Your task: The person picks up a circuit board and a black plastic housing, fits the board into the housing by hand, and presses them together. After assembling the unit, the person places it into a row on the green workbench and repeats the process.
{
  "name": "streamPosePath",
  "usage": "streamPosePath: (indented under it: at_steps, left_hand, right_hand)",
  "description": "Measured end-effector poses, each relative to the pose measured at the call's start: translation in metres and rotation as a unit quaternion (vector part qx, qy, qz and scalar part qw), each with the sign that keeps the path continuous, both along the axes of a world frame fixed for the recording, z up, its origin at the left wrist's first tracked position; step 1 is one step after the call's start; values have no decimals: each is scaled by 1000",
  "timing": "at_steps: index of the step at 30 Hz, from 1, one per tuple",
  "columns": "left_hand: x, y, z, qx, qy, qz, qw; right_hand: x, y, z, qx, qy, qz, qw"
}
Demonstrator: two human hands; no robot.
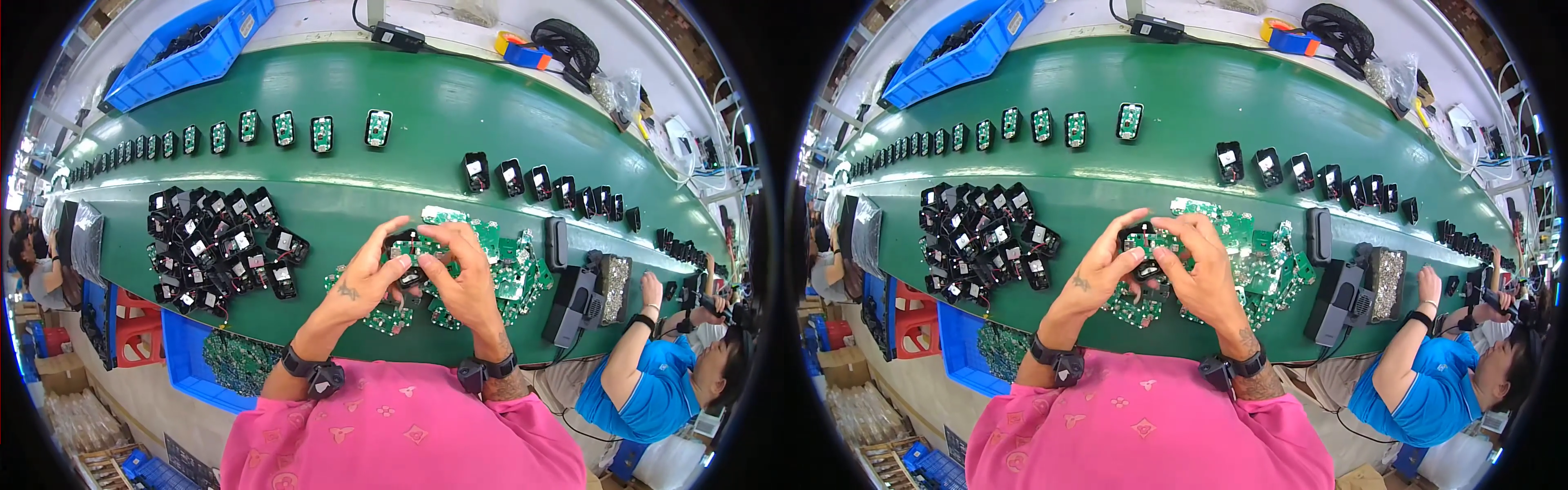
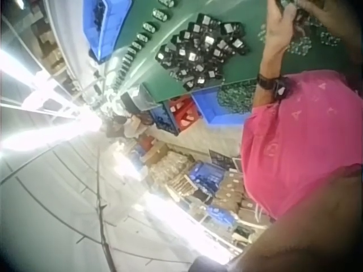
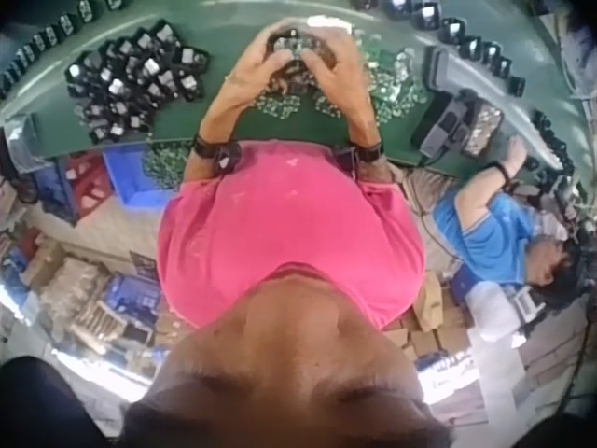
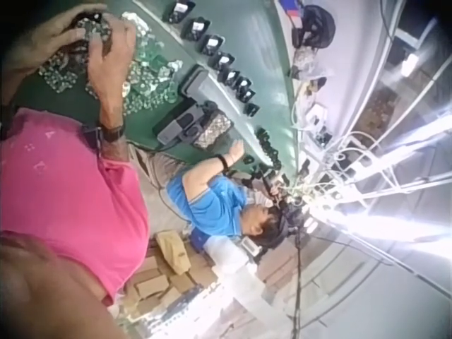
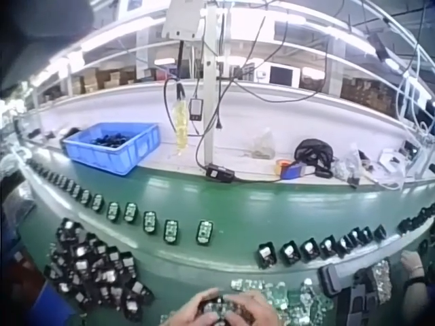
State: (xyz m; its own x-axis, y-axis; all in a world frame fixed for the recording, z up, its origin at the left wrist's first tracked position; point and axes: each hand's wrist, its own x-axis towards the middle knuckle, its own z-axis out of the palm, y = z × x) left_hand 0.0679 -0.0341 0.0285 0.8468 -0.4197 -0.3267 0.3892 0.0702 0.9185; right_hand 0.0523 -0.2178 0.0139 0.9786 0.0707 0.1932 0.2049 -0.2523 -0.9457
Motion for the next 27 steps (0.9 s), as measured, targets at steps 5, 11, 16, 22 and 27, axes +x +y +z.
streamPosePath:
  at_steps: [5,11,16,22,27]
  left_hand:
    - [-1,-3,2,61,-55,-25,996]
    - [-1,-6,9,81,-81,-23,993]
    - [-2,-5,12,82,-77,34,993]
    - [-2,7,21,166,-249,76,951]
    - [-5,0,28,23,-121,117,985]
  right_hand:
    - [7,-2,-7,69,12,7,998]
    - [5,8,-6,167,54,21,984]
    - [-2,21,3,131,6,-19,991]
    - [-5,21,19,-107,-136,-82,982]
    - [-2,25,18,-12,-94,-105,990]
